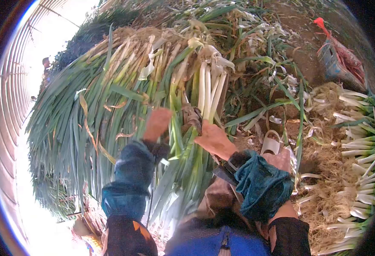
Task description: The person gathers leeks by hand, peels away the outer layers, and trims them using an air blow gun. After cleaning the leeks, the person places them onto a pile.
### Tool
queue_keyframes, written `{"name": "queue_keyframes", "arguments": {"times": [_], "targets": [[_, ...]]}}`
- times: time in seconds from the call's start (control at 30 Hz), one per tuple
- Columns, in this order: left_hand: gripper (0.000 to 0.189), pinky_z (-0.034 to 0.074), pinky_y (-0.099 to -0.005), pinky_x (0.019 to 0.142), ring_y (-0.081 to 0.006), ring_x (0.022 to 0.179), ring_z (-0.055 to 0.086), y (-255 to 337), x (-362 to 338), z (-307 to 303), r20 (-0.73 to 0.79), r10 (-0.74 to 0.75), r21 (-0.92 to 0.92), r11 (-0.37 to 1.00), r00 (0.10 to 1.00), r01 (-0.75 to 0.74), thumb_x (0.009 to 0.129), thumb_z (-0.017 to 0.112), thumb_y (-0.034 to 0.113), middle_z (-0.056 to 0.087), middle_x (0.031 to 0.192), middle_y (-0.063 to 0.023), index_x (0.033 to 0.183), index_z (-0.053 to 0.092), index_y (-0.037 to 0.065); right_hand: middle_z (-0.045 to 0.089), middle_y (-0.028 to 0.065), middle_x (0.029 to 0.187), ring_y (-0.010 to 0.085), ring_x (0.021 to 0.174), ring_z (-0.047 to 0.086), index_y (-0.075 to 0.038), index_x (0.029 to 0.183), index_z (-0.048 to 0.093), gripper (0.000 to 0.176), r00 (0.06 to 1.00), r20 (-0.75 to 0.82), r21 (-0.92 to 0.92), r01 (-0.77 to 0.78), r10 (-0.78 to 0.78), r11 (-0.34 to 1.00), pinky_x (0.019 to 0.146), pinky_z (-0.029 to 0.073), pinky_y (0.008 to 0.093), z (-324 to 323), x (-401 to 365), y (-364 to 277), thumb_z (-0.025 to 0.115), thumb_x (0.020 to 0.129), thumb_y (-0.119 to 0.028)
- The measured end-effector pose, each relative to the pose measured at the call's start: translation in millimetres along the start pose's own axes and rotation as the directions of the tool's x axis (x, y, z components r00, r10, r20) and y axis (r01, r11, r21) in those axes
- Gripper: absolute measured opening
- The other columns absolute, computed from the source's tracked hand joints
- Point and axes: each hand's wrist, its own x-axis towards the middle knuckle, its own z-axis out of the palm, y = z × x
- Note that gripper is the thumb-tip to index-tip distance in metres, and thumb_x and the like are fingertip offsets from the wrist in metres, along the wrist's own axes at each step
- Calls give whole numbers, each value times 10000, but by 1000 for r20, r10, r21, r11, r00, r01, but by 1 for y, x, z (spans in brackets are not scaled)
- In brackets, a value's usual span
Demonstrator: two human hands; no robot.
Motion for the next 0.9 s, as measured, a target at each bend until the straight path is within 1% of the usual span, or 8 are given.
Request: {"name": "queue_keyframes", "arguments": {"times": [0.07,0.2,0.43,0.6,0.7,0.77,0.83,0.9], "targets": [[401,437,-397,802,-349,933,537,-14,30,-5,84,-238,137,965,968,225,728,615,94,581,1008,-142,1125,560,101,565,250,712,407,708,586,53,876,438,343,999,12,-10,-45,45,999,654,455,467,-4,-3,-2,574,745,-232],[498,419,-399,842,-364,943,533,-40,46,23,-69,177,-205,961,982,-188,673,651,101,572,1014,-176,1161,551,90,575,235,675,358,646,617,77,922,429,360,998,18,-32,-66,67,997,619,479,434,-7,-3,-8,580,759,-206],[245,418,-308,867,-231,973,541,-64,59,-64,-142,188,-397,889,972,-230,799,605,105,569,996,-115,1036,621,50,582,276,756,412,732,606,88,922,435,368,999,-26,-93,18,-21,995,646,473,465,-7,-8,-9,580,763,-210],[323,457,-323,777,-173,847,576,-9,91,-237,125,-261,-520,804,957,287,747,663,251,604,884,-72,964,642,12,578,278,745,425,731,597,81,933,425,394,997,-57,-105,54,-60,993,656,472,471,3,-4,0,606,763,-225],[324,497,-337,631,-212,673,620,-6,113,-309,-141,-361,-324,897,922,302,760,632,271,636,804,-71,966,650,22,570,270,707,432,688,591,93,926,412,425,992,-65,-167,100,-112,981,616,478,471,2,-9,6,639,755,-223],[355,501,-321,630,-220,707,627,-20,137,-338,-329,-126,357,901,936,247,785,610,318,631,812,-92,1011,630,44,568,269,699,432,672,590,101,921,410,434,986,-91,-190,122,-141,974,592,479,468,3,-9,10,652,749,-215],[357,505,-330,645,-229,719,624,-65,147,-292,-316,234,636,771,919,22,814,573,325,630,824,-107,1033,620,47,571,270,691,438,673,592,99,908,419,413,981,-116,-176,136,-158,975,596,481,477,4,-8,17,635,751,-216],[383,501,-386,701,-257,772,626,20,132,-248,-106,-499,233,828,860,510,870,488,342,633,873,-145,1067,600,33,581,270,705,452,709,597,83,888,436,368,976,-149,-184,130,-159,974,648,481,496,0,-11,12,579,762,-232]]}}
